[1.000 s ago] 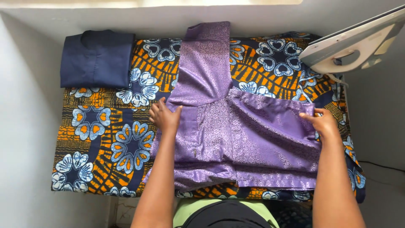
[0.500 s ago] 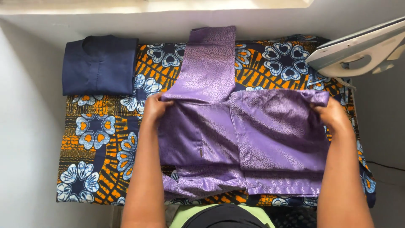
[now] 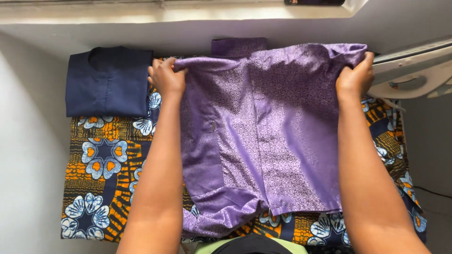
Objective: Ironing a purple patterned shirt on an ironing board.
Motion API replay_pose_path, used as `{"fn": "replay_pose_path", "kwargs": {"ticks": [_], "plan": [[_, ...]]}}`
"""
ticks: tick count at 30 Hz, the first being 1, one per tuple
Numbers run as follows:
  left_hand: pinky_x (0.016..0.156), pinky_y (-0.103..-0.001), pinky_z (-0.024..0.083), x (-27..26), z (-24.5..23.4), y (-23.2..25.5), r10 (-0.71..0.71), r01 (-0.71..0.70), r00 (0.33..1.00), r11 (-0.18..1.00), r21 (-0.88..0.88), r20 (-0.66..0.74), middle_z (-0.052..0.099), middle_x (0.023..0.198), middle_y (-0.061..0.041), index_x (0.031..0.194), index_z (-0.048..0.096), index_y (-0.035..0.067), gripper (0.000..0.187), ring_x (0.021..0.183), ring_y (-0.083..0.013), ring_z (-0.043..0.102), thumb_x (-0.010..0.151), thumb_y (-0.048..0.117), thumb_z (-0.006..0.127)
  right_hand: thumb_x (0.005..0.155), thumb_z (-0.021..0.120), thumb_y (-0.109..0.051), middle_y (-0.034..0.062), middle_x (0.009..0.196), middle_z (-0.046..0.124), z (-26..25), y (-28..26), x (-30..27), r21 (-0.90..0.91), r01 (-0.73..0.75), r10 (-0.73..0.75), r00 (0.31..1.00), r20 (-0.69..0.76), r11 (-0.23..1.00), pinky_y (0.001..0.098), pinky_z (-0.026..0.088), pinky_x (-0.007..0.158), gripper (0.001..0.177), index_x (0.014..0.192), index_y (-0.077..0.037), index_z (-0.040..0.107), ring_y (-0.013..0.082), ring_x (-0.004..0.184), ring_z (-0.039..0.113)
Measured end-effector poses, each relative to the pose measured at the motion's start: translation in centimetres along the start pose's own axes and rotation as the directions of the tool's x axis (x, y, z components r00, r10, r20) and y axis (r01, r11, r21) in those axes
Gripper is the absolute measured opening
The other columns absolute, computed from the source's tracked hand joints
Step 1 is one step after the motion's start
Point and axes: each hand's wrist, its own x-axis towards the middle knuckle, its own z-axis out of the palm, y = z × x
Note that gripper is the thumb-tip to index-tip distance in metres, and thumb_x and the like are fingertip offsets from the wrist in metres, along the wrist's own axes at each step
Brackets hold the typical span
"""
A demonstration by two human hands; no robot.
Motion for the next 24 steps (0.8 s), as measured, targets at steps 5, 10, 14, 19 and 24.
{"fn": "replay_pose_path", "kwargs": {"ticks": [5, 10, 14, 19, 24], "plan": [[0.099, -0.052, 0.041, -2.1, 4.6, -5.0, 0.066, -0.066, 0.996, 0.998, -0.014, 0.062, 0.065, 0.109, -0.006, 0.107, 0.078, 0.017, 0.044, 0.112, -0.0322, 0.056, 0.068, 0.030, 0.092, 0.089, 0.068, -0.002, 0.0219, 0.111, 0.072, -1.9, -0.6, -3.8, 0.086, 0.054, -0.070, 0.978, 0.195, 0.995, 0.0506, 0.052, 0.093, 0.037, 0.124, -0.007, 0.057, 0.0429, 0.106, 0.069], [0.102, -0.054, 0.038, -6.6, 2.4, -5.9, -0.027, 0.032, 0.993, 0.999, -0.042, 0.113, 0.062, 0.117, -0.005, 0.119, 0.071, 0.019, 0.052, 0.120, -0.0295, 0.053, 0.072, 0.029, 0.091, 0.078, 0.091, -0.013, 0.0187, 0.116, 0.071, -4.9, -0.6, -6.4, 0.124, 0.239, -0.267, 0.910, 0.317, 0.963, 0.0491, 0.047, 0.096, 0.057, 0.125, -0.004, 0.060, 0.0407, 0.111, 0.063], [0.102, -0.055, 0.036, -11.2, -0.1, -6.4, -0.061, 0.061, 0.998, 0.998, 0.007, -0.003, 0.056, 0.124, -0.008, 0.124, 0.066, 0.019, 0.062, 0.125, -0.0337, 0.049, 0.069, 0.030, 0.092, 0.074, 0.093, -0.013, 0.0165, 0.127, 0.070, -7.8, 0.3, -9.4, 0.083, 0.347, -0.355, 0.889, 0.288, 0.934, 0.0476, 0.045, 0.101, 0.068, 0.135, -0.006, 0.063, 0.0394, 0.116, 0.061], [0.105, -0.052, 0.038, -18.9, -3.3, -3.7, -0.023, 0.024, 0.999, 1.000, 0.007, -0.028, 0.054, 0.121, -0.009, 0.122, 0.066, 0.018, 0.053, 0.121, -0.0351, 0.048, 0.074, 0.027, 0.089, 0.078, 0.091, -0.016, 0.0155, 0.127, 0.069, -12.2, 5.6, -13.6, 0.085, 0.276, -0.288, 0.903, 0.319, 0.958, 0.0459, 0.046, 0.103, 0.061, 0.133, -0.008, 0.065, 0.0349, 0.119, 0.063], [0.100, -0.048, 0.042, -28.2, -4.8, 0.6, 0.160, -0.088, 0.894, 0.979, -0.185, 0.419, 0.066, 0.101, -0.005, 0.107, 0.070, 0.015, 0.039, 0.102, -0.0243, 0.059, 0.078, 0.036, 0.083, 0.083, 0.087, -0.024, 0.0121, 0.119, 0.070, -15.7, 13.3, -17.8, -0.085, -0.186, 0.205, 0.889, 0.410, 0.979, 0.0423, 0.052, 0.100, 0.050, 0.128, -0.012, 0.068, 0.0293, 0.111, 0.067]]}}
